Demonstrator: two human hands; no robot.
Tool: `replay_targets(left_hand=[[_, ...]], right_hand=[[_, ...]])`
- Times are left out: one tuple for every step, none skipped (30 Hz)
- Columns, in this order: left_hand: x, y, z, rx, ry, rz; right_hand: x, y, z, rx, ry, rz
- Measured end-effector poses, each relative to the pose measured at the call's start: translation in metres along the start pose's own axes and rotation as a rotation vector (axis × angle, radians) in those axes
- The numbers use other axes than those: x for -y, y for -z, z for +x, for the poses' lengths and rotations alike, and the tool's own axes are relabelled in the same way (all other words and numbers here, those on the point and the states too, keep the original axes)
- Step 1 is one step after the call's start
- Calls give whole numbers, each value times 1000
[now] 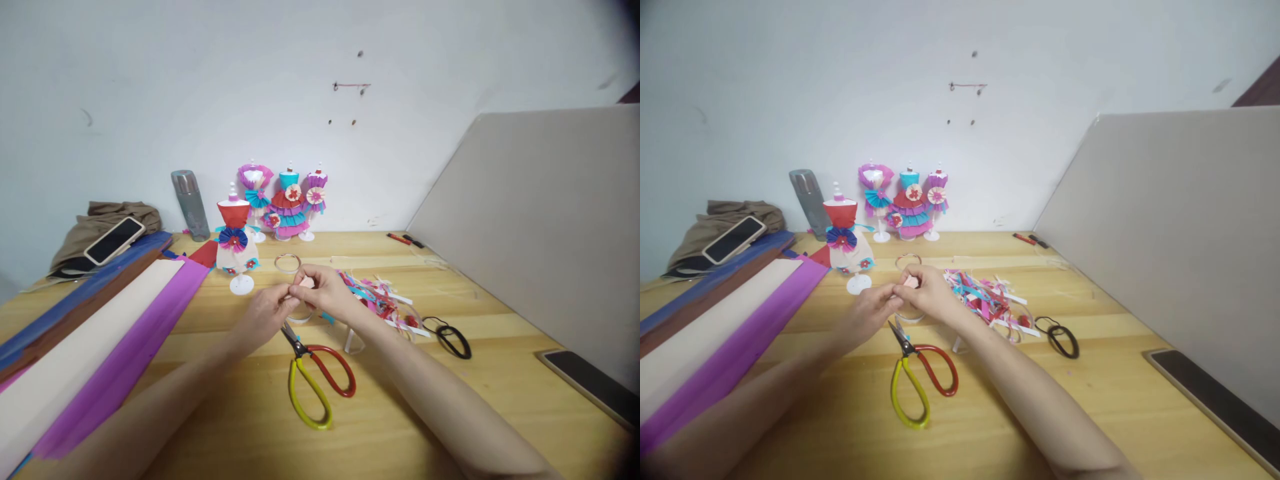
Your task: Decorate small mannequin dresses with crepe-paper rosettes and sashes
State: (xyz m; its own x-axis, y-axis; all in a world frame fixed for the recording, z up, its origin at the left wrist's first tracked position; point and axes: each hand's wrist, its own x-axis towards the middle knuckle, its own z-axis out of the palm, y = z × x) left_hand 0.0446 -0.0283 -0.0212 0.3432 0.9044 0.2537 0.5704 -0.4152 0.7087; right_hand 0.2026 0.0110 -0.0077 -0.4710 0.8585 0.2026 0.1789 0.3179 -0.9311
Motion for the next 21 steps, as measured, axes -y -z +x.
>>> replay_targets(left_hand=[[-2,0,0,-4,11,37],[-3,-2,-1,-17,25,83],[-3,-4,-1,-32,43,130],[-4,-7,-2,-46,64,175],[-3,-9,-3,-56,84,210],[-3,-12,-4,-62,101,234],[-2,-15,-4,-67,112,248],[0,-17,-5,-73,118,256],[1,-18,-5,-81,120,260],[3,-20,-5,-90,120,261],[4,-20,-5,-97,118,261],[6,-21,-5,-101,116,260],[7,-21,-5,-102,111,257],[9,-20,-5,-102,104,253],[10,-20,-5,-103,95,248],[11,-19,-5,-103,86,244],[12,-19,-5,-106,77,244],[12,-19,-5,-110,71,249],[12,-19,-5,-113,65,254],[13,-19,-5,-118,57,257],[13,-20,-6,-127,46,255]], right_hand=[[0,0,0,7,-2,-8],[1,0,0,6,-3,-16],[0,0,0,-6,0,-25],[-1,-1,0,-26,4,-32],[-2,-3,0,-50,8,-33],[-3,-5,0,-76,9,-25],[-5,-8,0,-98,6,-6],[-7,-11,0,-118,-6,24],[-8,-14,0,-136,-23,63],[-9,-17,-1,-155,-43,105],[-9,-19,-1,-173,-62,145],[-9,-21,-1,-185,-77,180],[-8,-22,-1,-186,-87,209],[-7,-22,-1,-173,-91,231],[-7,-22,-1,-149,-92,247],[-6,-21,-1,-124,-90,255],[-5,-20,0,-104,-87,255],[-5,-19,0,-92,-83,247],[-5,-18,1,-88,-79,234],[-6,-17,1,-88,-73,218],[-7,-16,1,-91,-63,200]])
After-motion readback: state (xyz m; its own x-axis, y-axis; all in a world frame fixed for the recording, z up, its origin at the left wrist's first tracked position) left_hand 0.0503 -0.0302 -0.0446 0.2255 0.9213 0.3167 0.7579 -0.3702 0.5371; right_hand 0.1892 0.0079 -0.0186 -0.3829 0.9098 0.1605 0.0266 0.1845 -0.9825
